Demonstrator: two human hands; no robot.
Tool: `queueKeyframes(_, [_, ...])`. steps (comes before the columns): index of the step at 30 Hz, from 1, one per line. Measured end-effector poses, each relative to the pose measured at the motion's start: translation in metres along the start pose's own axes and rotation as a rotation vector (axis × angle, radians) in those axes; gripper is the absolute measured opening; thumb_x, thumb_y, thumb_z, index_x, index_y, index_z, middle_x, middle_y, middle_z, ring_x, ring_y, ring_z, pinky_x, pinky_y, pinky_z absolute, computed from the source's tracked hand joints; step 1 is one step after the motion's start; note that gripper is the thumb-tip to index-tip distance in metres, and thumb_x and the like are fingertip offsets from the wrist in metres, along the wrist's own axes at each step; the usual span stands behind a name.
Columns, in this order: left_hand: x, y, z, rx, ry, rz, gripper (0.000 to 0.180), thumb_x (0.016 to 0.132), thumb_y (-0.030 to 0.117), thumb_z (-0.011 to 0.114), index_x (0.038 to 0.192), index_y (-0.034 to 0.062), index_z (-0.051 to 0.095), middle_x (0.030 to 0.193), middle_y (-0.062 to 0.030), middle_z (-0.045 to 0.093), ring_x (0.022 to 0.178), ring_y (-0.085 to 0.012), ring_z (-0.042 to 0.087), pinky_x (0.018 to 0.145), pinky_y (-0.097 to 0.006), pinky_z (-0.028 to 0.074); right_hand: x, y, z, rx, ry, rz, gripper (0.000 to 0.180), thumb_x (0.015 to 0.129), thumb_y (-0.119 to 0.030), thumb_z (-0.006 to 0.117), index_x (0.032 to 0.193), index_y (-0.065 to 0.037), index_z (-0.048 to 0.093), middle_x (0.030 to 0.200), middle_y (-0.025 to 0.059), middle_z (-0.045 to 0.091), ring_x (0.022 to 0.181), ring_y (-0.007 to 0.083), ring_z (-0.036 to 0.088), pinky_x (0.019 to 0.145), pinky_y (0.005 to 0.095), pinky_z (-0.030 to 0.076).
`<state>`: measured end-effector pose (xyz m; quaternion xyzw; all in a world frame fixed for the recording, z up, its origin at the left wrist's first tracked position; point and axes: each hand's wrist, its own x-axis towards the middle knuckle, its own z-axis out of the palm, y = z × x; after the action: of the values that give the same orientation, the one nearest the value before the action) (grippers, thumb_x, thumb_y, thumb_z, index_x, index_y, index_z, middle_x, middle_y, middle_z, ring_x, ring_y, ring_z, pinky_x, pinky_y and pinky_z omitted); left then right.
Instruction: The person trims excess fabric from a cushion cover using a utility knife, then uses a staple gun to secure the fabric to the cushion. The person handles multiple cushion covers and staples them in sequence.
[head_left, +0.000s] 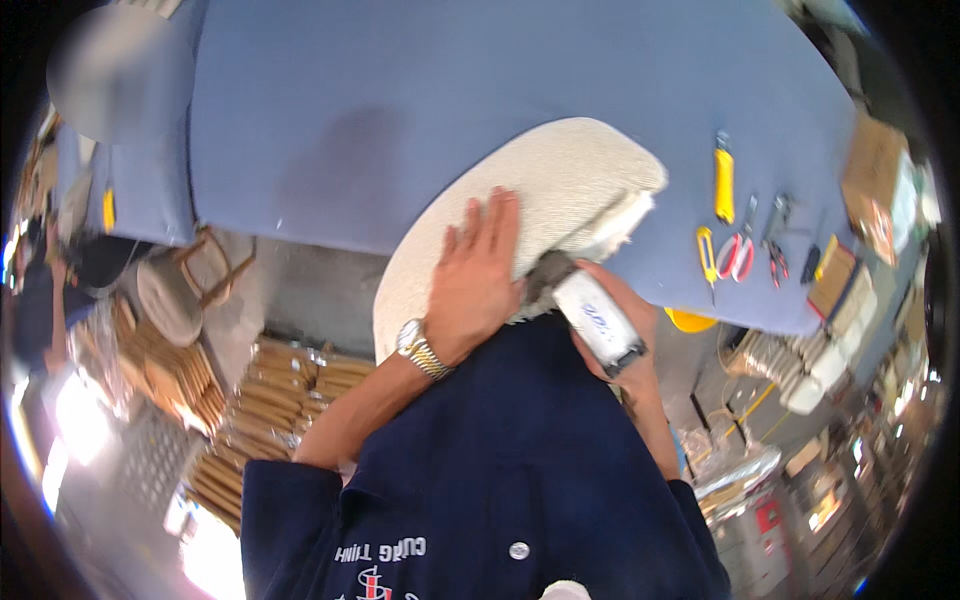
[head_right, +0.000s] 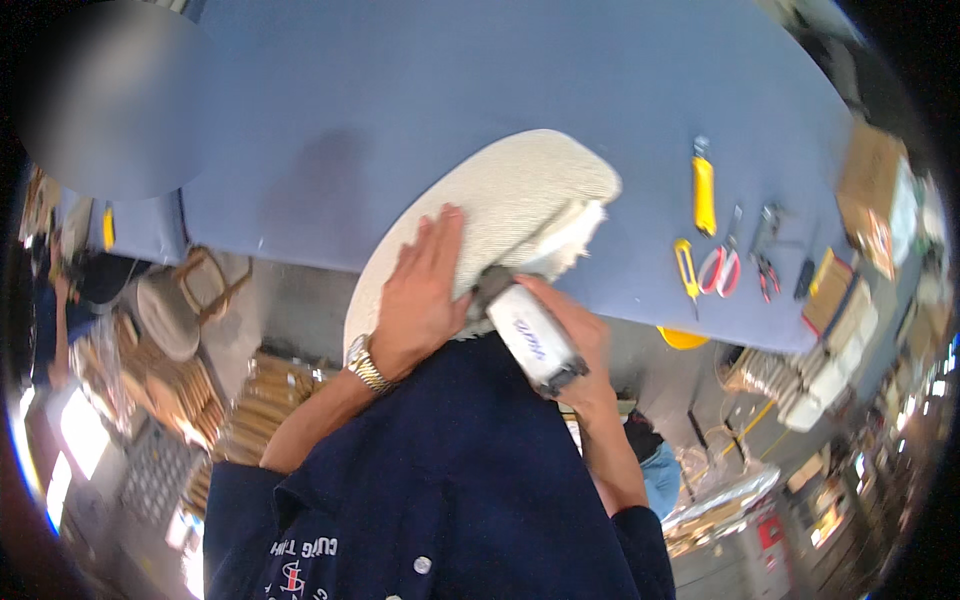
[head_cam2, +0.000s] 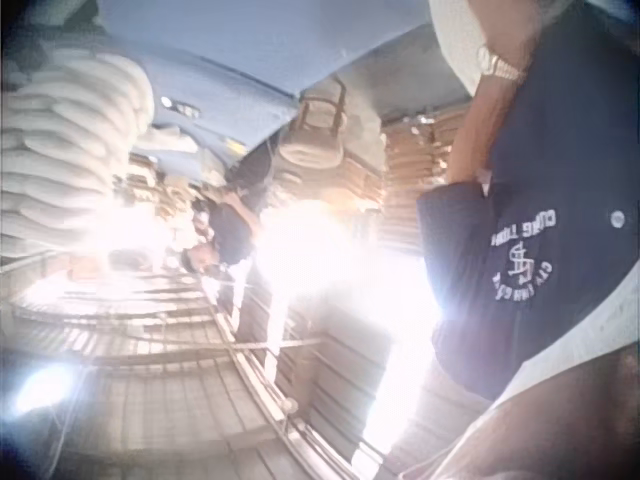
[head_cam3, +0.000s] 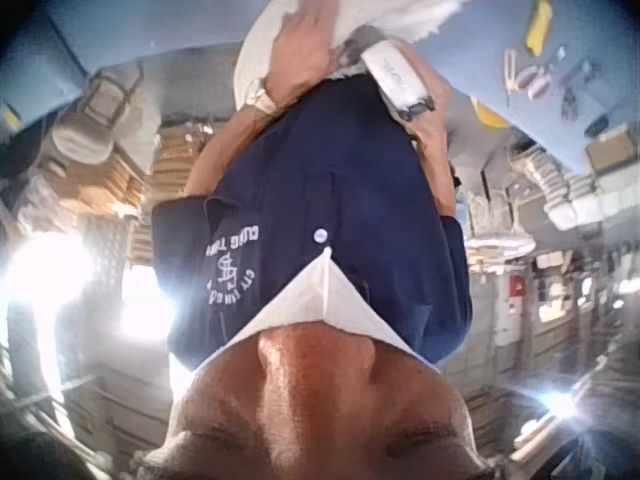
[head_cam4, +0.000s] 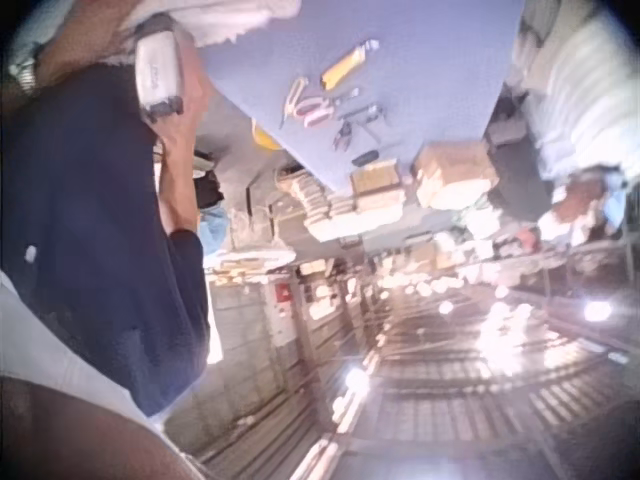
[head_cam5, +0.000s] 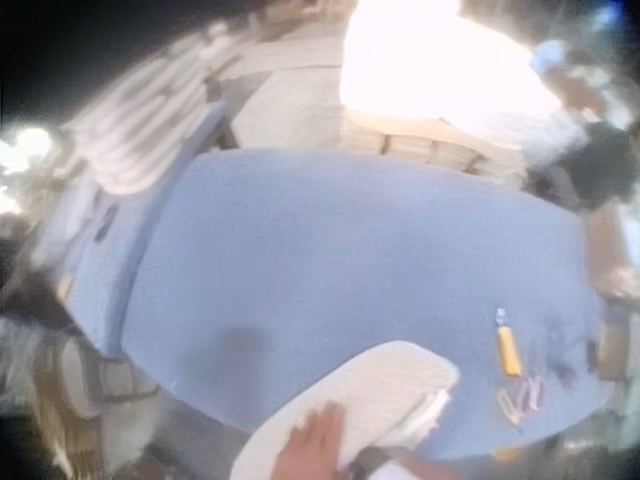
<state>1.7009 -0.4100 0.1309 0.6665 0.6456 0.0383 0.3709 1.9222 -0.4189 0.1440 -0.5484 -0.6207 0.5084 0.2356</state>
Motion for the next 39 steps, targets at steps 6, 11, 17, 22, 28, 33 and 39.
queueKeyframes(6, [0.001, 0.006, 0.004, 0.061, 0.049, 0.01, 0.096, 0.082, 0.018, 0.076, 0.159, 0.0009, 0.022, 0.162, -0.0223, 0.032, 0.146, -0.0457, 0.036, 0.115, -0.058, 0.037, -0.007, -0.011, 0.01, 0.061, 0.028, 0.117, 0.049, 0.089, 0.003, 0.065, 0.137, 0.0, 0.059, 0.094, 0.0079, 0.068, 0.072, 0.0095, 0.063, 0.06, 0.0196, 0.051])
queueKeyframes(11, [-0.003, 0.006, 0.01, 0.041, 0.085, 0.01, 0.082, 0.088, 0.014, 0.065, 0.158, 0.0008, 0.024, 0.161, -0.0226, 0.032, 0.146, -0.0457, 0.036, 0.115, -0.061, 0.035, -0.012, -0.014, -0.002, -0.005, -0.043, 0.094, 0.052, 0.087, -0.001, 0.067, 0.138, 0.003, 0.057, 0.112, 0.0109, 0.068, 0.093, 0.0142, 0.064, 0.081, 0.0263, 0.05])
queueKeyframes(17, [-0.005, 0.008, 0.019, 0.095, 0.123, 0.027, 0.067, 0.096, 0.014, 0.049, 0.157, -0.001, 0.027, 0.162, -0.0215, 0.034, 0.147, -0.0443, 0.036, 0.114, -0.064, 0.034, -0.016, 0.005, -0.003, -0.047, -0.055, 0.126, 0.062, 0.078, -0.017, 0.075, 0.136, -0.004, 0.061, 0.11, 0.0129, 0.072, 0.093, 0.021, 0.07, 0.084, 0.0324, 0.054])
queueKeyframes(22, [-0.001, 0.006, 0.0, 0.015, 0.043, 0.011, 0.096, 0.076, 0.007, 0.074, 0.159, 0.0035, 0.025, 0.163, -0.0197, 0.032, 0.149, -0.0419, 0.033, 0.116, -0.056, 0.037, -0.006, -0.016, 0.009, -0.098, -0.03, 0.01, 0.062, 0.074, -0.012, 0.075, 0.135, -0.005, 0.063, 0.115, 0.0175, 0.071, 0.1, 0.0322, 0.072, 0.087, 0.0334, 0.054])
queueKeyframes(28, [0.0, 0.001, -0.004, -0.005, 0.018, 0.031, 0.1, 0.074, 0.004, 0.077, 0.159, 0.0041, 0.023, 0.163, -0.0199, 0.032, 0.149, -0.0426, 0.033, 0.115, -0.057, 0.038, -0.012, -0.017, 0.012, -0.094, -0.031, -0.121, 0.059, 0.076, -0.009, 0.075, 0.133, -0.001, 0.062, 0.117, 0.018, 0.071, 0.096, 0.0304, 0.072, 0.086, 0.0322, 0.054])
queueKeyframes(33, [-0.002, 0.003, 0.0, 0.012, 0.021, 0.038, 0.089, 0.081, 0.004, 0.071, 0.157, 0.0018, 0.026, 0.161, -0.0211, 0.034, 0.147, -0.0438, 0.035, 0.114, -0.059, 0.038, -0.011, -0.026, 0.013, -0.081, -0.077, -0.016, 0.059, 0.075, -0.009, 0.075, 0.132, -0.002, 0.061, 0.116, 0.0185, 0.071, 0.1, 0.0323, 0.072, 0.088, 0.0321, 0.054])
queueKeyframes(39, [0.002, 0.0, -0.002, 0.031, 0.045, 0.056, 0.076, 0.086, 0.001, 0.061, 0.155, -0.0009, 0.029, 0.159, -0.0232, 0.036, 0.143, -0.0463, 0.04, 0.112, -0.058, 0.04, -0.007, -0.025, 0.029, 0.021, 0.05, -0.042, 0.058, 0.075, -0.007, 0.075, 0.132, -0.003, 0.062, 0.112, 0.0179, 0.071, 0.099, 0.0337, 0.071, 0.085, 0.0331, 0.054])
